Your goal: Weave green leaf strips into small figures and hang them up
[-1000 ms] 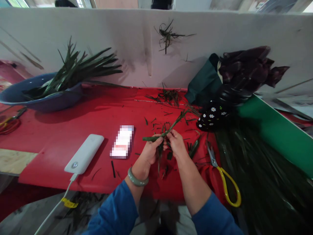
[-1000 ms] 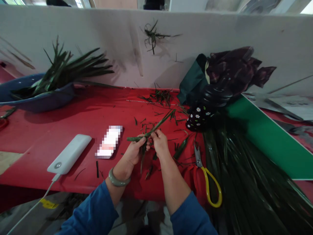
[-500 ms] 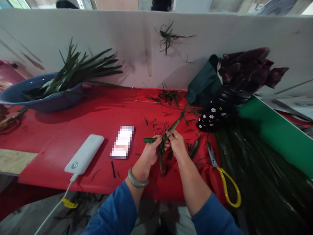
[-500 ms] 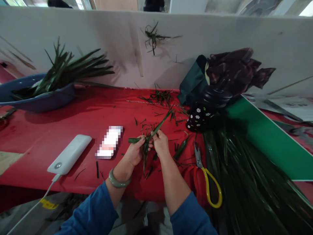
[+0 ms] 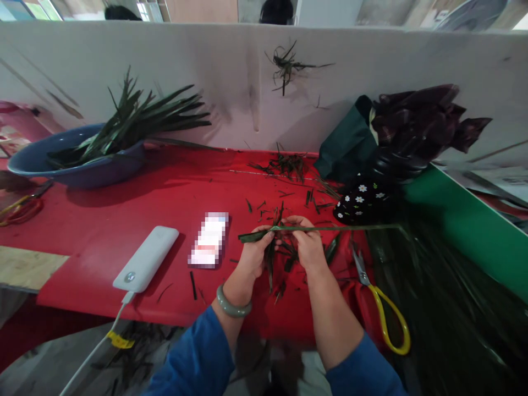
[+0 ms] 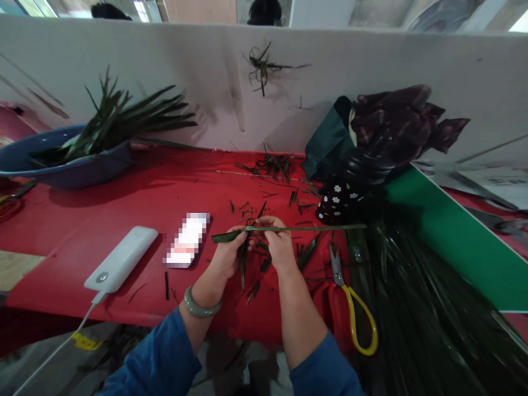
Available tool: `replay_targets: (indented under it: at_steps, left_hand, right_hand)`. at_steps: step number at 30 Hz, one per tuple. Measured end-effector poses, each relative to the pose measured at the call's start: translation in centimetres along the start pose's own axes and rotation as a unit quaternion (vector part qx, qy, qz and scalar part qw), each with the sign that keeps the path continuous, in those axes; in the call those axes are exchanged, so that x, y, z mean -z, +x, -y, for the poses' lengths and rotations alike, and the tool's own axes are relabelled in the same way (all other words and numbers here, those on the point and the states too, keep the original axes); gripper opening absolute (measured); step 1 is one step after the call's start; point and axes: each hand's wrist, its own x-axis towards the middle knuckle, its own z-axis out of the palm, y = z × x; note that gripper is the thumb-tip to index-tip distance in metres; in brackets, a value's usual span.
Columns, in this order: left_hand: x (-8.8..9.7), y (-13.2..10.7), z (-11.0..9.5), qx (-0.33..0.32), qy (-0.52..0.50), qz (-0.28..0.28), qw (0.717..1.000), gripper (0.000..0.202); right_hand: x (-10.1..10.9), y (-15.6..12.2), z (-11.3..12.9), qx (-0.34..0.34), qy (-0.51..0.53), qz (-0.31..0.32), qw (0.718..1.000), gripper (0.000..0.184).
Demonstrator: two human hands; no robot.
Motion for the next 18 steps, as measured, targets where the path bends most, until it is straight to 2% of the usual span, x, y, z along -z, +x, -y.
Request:
replay_targets:
  at_steps: [3, 8, 14, 18]
  left_hand:
    - [0.1, 0.2, 0.0, -0.011, 0.003, -0.011, 1.0, 0.028]
    - [0.2, 0.5, 0.2, -0.048, 0.039, -0.063, 0.996, 0.024]
    - [0.9, 0.7, 0.6, -0.13, 0.111, -0.102, 0.98, 0.016]
    - [0.9, 0.6, 0.5, -0.108, 0.055, -0.094, 0.988, 0.02]
  right_hand:
    - [-0.1, -0.3, 0.5, 0.003, 0.022, 0.055, 0.998, 0.02]
    - [-0.4, -0.3, 0.2, 0.034, 0.005, -0.007, 0.999, 0.016]
    - [-1.2, -0.8, -0.6, -0.032, -0.011, 0.064, 0.997, 0.017]
    - [-1.5, -1.0, -0.5, -0.046, 0.038, 0.052, 0.997, 0.019]
